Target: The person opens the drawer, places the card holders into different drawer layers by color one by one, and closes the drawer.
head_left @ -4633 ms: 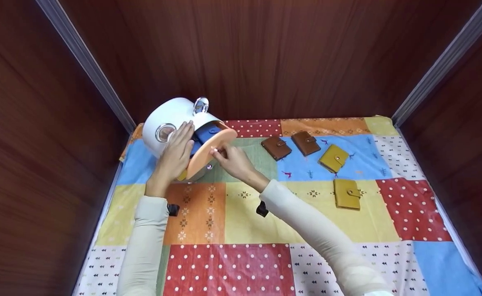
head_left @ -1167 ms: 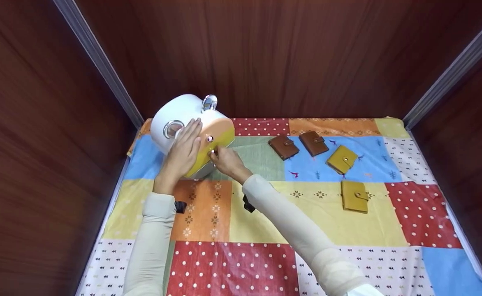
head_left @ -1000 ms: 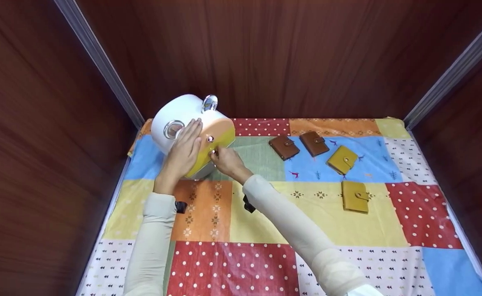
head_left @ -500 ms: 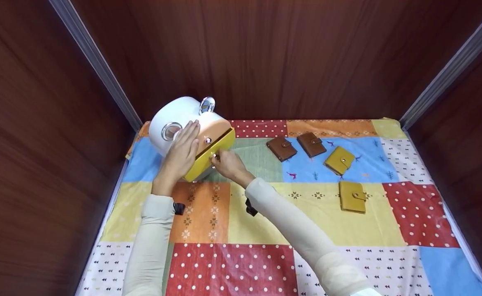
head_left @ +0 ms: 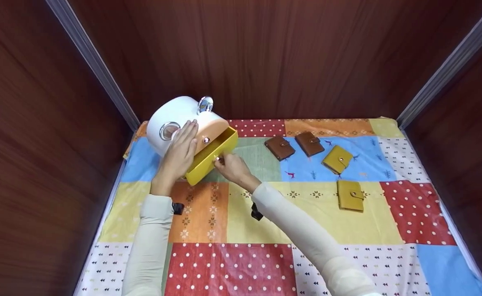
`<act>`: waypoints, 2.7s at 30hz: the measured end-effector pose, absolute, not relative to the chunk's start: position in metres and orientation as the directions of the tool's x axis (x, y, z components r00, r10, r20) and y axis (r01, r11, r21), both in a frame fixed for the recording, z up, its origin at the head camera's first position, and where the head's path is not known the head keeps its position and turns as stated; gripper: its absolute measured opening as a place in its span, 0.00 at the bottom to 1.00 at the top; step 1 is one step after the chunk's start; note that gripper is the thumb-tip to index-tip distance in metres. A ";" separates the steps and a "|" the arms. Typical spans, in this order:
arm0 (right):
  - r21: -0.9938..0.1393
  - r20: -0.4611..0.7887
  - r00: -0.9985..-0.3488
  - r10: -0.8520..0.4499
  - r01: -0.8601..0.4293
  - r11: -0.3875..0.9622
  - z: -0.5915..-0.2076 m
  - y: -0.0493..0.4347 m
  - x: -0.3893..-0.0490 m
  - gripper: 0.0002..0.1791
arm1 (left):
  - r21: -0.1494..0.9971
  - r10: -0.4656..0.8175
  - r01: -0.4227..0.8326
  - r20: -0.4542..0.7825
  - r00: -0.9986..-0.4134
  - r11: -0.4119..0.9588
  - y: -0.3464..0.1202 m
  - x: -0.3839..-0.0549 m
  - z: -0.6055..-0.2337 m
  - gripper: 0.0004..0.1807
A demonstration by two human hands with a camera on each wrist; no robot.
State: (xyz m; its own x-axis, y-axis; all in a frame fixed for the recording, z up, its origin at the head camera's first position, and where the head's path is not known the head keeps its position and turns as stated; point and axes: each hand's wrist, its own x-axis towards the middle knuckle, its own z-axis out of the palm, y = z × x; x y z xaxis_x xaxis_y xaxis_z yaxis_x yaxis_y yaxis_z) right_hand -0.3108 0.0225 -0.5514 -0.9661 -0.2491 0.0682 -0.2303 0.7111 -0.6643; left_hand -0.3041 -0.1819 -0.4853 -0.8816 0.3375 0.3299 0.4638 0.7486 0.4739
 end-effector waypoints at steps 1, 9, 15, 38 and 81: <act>-0.669 0.071 -0.966 -0.249 -0.231 0.706 -0.552 0.024 -0.310 0.12 | 0.475 0.338 0.462 0.326 -0.883 0.749 -0.182 -0.304 -0.485 0.30; -0.698 0.056 -0.965 -0.258 -0.222 0.681 -0.553 0.037 -0.299 0.14 | 0.476 0.337 0.457 0.319 -0.886 0.751 -0.182 -0.302 -0.483 0.30; -0.705 0.090 -0.961 -0.262 -0.247 0.665 -0.555 0.046 -0.291 0.14 | 0.472 0.344 0.478 0.344 -0.874 0.741 -0.182 -0.303 -0.483 0.29; -0.703 0.149 -0.950 -0.275 -0.297 0.646 -0.560 0.068 -0.267 0.12 | 0.472 0.340 0.475 0.344 -0.875 0.743 -0.183 -0.301 -0.483 0.30; -0.729 0.155 -0.946 -0.286 -0.305 0.613 -0.568 0.084 -0.249 0.11 | 0.471 0.341 0.475 0.345 -0.875 0.743 -0.182 -0.302 -0.484 0.29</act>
State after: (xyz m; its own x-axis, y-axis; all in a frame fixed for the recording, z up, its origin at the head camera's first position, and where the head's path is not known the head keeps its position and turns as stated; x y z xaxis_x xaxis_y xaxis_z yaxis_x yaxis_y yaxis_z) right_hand -0.2492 0.0836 -0.5679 -0.9456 -0.2862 0.1547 -0.3048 0.6133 -0.7286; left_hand -0.3018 -0.1822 -0.4843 -0.8746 0.3411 0.3445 0.4754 0.7432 0.4708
